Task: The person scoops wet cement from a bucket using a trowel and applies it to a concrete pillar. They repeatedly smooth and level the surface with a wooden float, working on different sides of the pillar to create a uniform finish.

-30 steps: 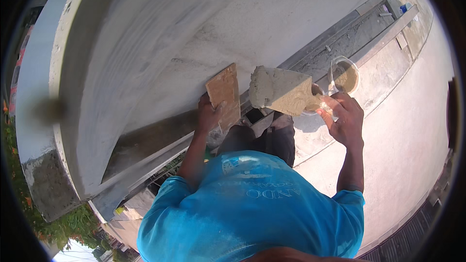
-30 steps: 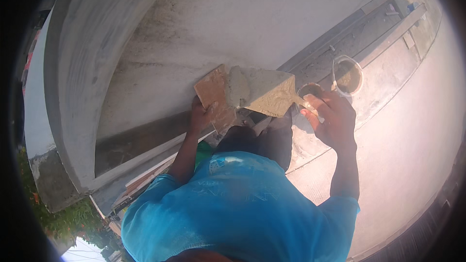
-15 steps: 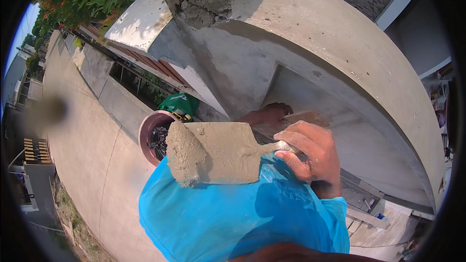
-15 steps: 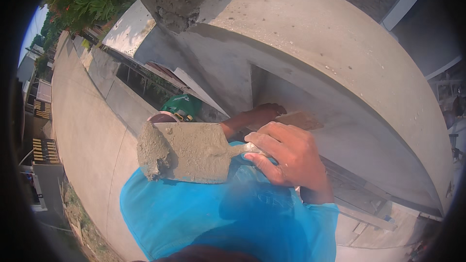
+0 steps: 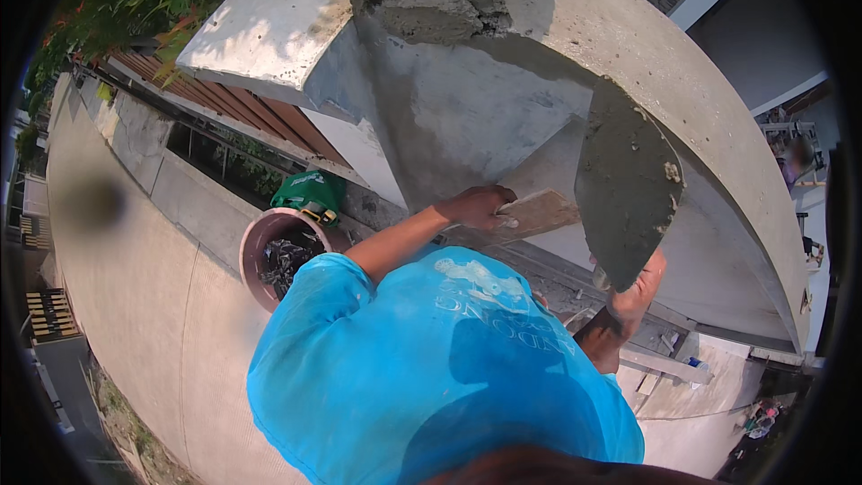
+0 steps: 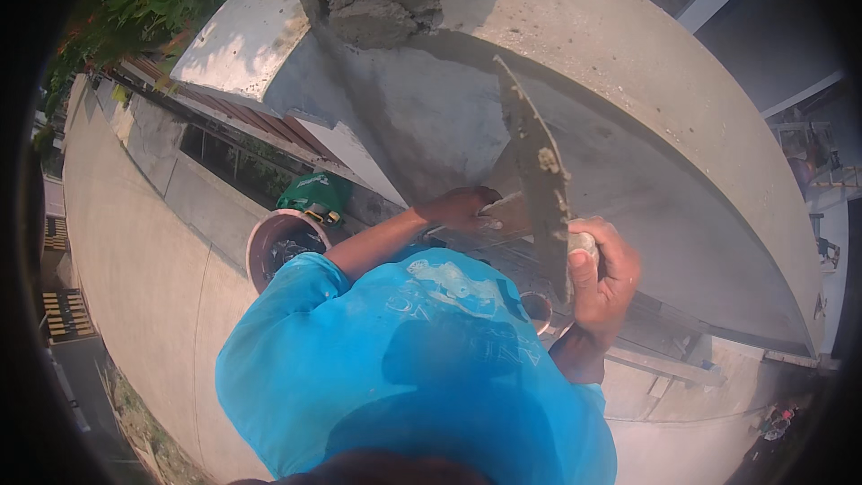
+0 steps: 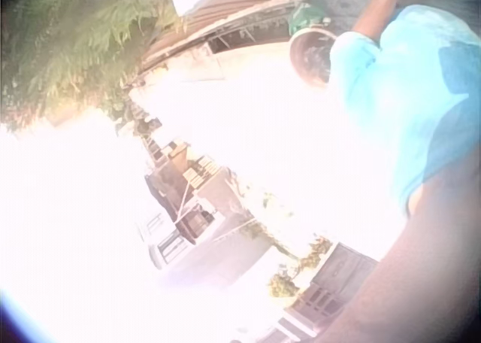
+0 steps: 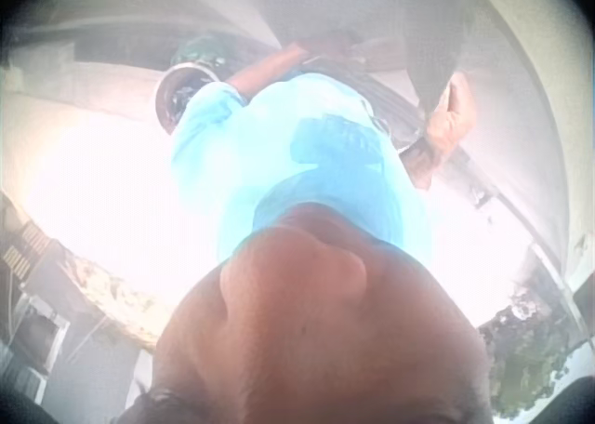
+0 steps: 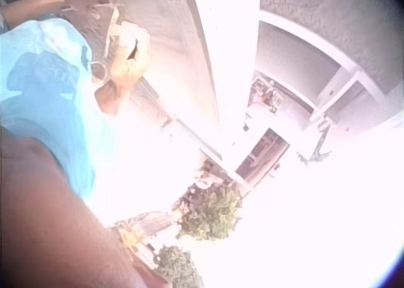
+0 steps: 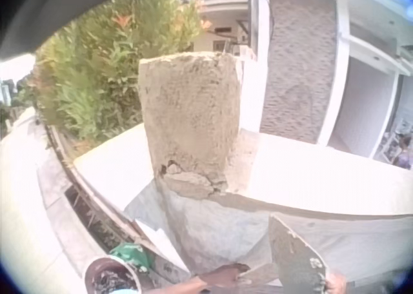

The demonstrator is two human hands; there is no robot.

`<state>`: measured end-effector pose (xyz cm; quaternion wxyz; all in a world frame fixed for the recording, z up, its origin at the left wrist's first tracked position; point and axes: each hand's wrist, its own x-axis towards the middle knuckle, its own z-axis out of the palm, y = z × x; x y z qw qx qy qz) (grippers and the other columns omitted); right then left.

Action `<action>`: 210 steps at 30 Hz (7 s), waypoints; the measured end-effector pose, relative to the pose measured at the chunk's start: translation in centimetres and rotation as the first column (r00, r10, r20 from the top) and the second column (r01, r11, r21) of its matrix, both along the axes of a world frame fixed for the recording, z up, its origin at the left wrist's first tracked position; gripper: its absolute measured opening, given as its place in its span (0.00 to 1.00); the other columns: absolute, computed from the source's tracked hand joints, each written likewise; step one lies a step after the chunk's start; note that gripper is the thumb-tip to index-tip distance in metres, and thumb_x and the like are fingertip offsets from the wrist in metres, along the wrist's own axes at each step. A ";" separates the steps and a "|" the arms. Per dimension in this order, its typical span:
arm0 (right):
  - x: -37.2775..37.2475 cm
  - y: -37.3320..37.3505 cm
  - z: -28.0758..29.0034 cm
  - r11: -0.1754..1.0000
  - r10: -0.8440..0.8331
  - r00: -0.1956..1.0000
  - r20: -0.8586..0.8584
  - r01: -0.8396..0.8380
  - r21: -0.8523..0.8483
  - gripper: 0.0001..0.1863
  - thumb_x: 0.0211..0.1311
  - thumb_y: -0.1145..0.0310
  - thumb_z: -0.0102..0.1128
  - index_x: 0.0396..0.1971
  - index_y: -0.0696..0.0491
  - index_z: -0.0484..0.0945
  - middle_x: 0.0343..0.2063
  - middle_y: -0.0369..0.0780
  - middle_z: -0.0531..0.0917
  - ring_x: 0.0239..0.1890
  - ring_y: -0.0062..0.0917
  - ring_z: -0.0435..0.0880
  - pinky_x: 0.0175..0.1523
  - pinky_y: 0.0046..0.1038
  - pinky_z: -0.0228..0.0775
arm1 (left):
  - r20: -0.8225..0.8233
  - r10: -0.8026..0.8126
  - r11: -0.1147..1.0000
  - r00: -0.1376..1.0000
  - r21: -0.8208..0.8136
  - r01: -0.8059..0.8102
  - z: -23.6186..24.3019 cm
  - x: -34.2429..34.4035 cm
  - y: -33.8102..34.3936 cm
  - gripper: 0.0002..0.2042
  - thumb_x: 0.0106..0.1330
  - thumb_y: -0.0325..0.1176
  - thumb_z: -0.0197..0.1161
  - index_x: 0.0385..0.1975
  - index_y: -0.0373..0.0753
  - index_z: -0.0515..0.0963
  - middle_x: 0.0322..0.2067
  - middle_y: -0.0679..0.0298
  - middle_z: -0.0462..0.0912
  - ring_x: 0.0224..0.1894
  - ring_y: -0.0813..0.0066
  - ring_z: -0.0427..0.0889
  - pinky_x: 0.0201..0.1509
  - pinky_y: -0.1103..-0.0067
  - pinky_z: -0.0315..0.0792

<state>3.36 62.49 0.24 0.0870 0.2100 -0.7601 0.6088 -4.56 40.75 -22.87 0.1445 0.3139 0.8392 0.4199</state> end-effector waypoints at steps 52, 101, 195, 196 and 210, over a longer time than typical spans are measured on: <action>-3.6 -11.4 4.8 0.862 0.506 0.859 -0.072 -0.501 0.080 0.12 0.62 0.63 0.63 0.33 0.58 0.84 0.23 0.38 0.83 0.26 0.26 0.80 0.31 0.27 0.69 | 0.111 -0.163 0.969 0.980 0.206 0.138 1.1 0.2 -2.5 0.25 0.68 0.52 0.63 0.53 0.36 0.76 0.48 0.47 0.82 0.54 0.50 0.80 0.59 0.62 0.71; 1.4 -6.6 1.7 0.689 -0.270 0.758 -0.594 0.583 0.431 0.09 0.54 0.68 0.72 0.33 0.54 0.84 0.30 0.40 0.85 0.30 0.32 0.84 0.32 0.30 0.74 | 0.024 -0.158 0.987 0.987 0.036 0.157 -0.5 0.0 -0.7 0.29 0.66 0.54 0.63 0.57 0.35 0.76 0.49 0.44 0.82 0.54 0.48 0.81 0.59 0.64 0.72; 3.1 -5.6 -1.1 0.788 -0.472 0.861 -0.189 0.508 0.348 0.11 0.70 0.66 0.60 0.45 0.57 0.82 0.30 0.41 0.81 0.29 0.29 0.79 0.36 0.27 0.69 | 0.071 -0.147 0.988 0.987 0.048 0.144 -2.6 -1.1 -1.0 0.27 0.67 0.51 0.64 0.55 0.34 0.77 0.45 0.46 0.84 0.48 0.50 0.84 0.54 0.66 0.74; 3.7 -6.0 -1.8 0.790 -0.493 0.859 -0.138 0.509 0.342 0.12 0.71 0.65 0.59 0.45 0.58 0.82 0.31 0.41 0.82 0.30 0.28 0.79 0.37 0.27 0.70 | 0.075 -0.149 0.988 0.986 0.051 0.146 -2.5 -1.1 -1.0 0.27 0.67 0.50 0.64 0.55 0.34 0.77 0.45 0.46 0.85 0.47 0.51 0.84 0.54 0.66 0.74; -0.1 -13.5 -6.6 0.936 -0.261 0.941 -0.216 0.302 0.182 0.15 0.72 0.63 0.61 0.46 0.61 0.80 0.34 0.42 0.83 0.34 0.26 0.82 0.41 0.27 0.73 | 0.013 -0.207 0.955 0.978 0.220 0.199 -4.2 -1.6 -2.5 0.19 0.66 0.39 0.60 0.56 0.41 0.75 0.50 0.52 0.83 0.52 0.54 0.82 0.56 0.65 0.73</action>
